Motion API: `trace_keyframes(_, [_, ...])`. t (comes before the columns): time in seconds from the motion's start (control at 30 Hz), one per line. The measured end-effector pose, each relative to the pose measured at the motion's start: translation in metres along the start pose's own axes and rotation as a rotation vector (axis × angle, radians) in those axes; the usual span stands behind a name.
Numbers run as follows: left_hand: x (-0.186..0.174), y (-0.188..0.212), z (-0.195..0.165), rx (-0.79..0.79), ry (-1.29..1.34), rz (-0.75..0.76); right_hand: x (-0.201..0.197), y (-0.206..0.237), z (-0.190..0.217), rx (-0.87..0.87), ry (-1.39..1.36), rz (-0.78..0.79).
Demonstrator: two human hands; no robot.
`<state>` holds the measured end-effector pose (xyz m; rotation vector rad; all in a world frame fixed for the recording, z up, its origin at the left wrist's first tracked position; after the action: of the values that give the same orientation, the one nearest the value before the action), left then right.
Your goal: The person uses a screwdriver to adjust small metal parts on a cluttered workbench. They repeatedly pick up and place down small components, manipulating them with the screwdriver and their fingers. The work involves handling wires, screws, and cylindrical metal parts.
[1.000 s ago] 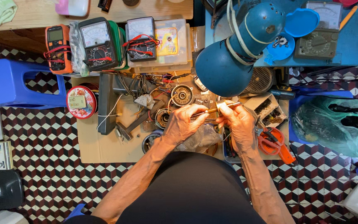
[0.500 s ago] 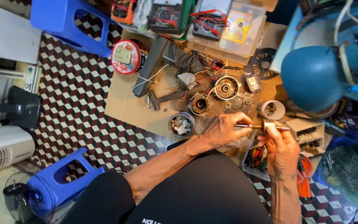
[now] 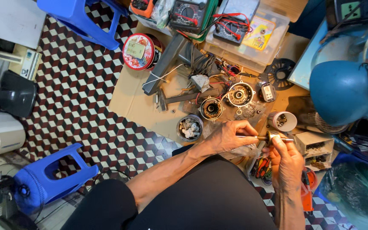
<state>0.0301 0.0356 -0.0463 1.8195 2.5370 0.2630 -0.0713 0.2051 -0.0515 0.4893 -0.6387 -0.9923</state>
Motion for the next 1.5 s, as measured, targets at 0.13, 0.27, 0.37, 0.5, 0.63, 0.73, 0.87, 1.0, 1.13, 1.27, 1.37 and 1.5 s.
trace_keyframes(0.13, [0.001,-0.003,-0.003,-0.068,0.035,0.016,0.002,0.004,0.007,-0.006,-0.039,0.009])
trace_keyframes(0.27, [0.004,-0.010,-0.004,-0.083,0.143,0.033,0.004,0.004,0.012,-0.005,-0.076,0.024])
trace_keyframes(0.37, [0.003,-0.009,-0.004,-0.118,0.074,0.018,0.004,0.003,0.013,-0.009,-0.043,-0.008])
trace_keyframes(0.5, [0.006,-0.011,-0.007,-0.105,0.058,-0.011,0.003,0.003,0.013,-0.013,-0.040,-0.030])
trace_keyframes(0.63, [0.009,-0.014,-0.004,-0.106,0.035,-0.028,-0.001,0.002,0.013,-0.015,-0.034,-0.037])
trace_keyframes(0.73, [0.010,-0.014,0.003,-0.110,0.077,-0.011,-0.004,0.003,0.011,-0.014,-0.048,-0.043])
trace_keyframes(0.87, [0.012,-0.013,0.015,-0.152,0.199,0.028,-0.004,0.007,0.011,-0.008,-0.062,-0.040])
trace_keyframes(1.0, [0.018,-0.010,0.026,-0.221,0.364,0.054,-0.003,0.014,0.011,-0.002,-0.050,-0.028])
trace_keyframes(1.13, [0.023,-0.006,0.028,-0.232,0.365,0.052,-0.006,0.019,0.012,-0.007,-0.016,-0.040])
trace_keyframes(1.27, [0.022,-0.001,0.017,-0.170,0.118,0.030,-0.012,0.022,0.010,-0.029,-0.018,-0.043])
trace_keyframes(1.37, [0.023,-0.002,0.007,-0.138,0.085,0.064,-0.017,0.022,0.010,-0.040,0.025,-0.060])
trace_keyframes(1.5, [0.024,-0.002,-0.005,-0.112,0.092,0.027,-0.019,0.021,0.009,-0.045,-0.014,-0.048])
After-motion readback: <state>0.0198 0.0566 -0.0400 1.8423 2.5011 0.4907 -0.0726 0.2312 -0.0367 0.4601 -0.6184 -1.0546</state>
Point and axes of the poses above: each hand's wrist, its own y-axis away from the middle knuckle, its own x-axis out of the palm, z = x × y, the point moved 6 cm from there along -y, towards the middle knuckle, and after that the axes turned 7 degrees about x, right-handed, at the moved point
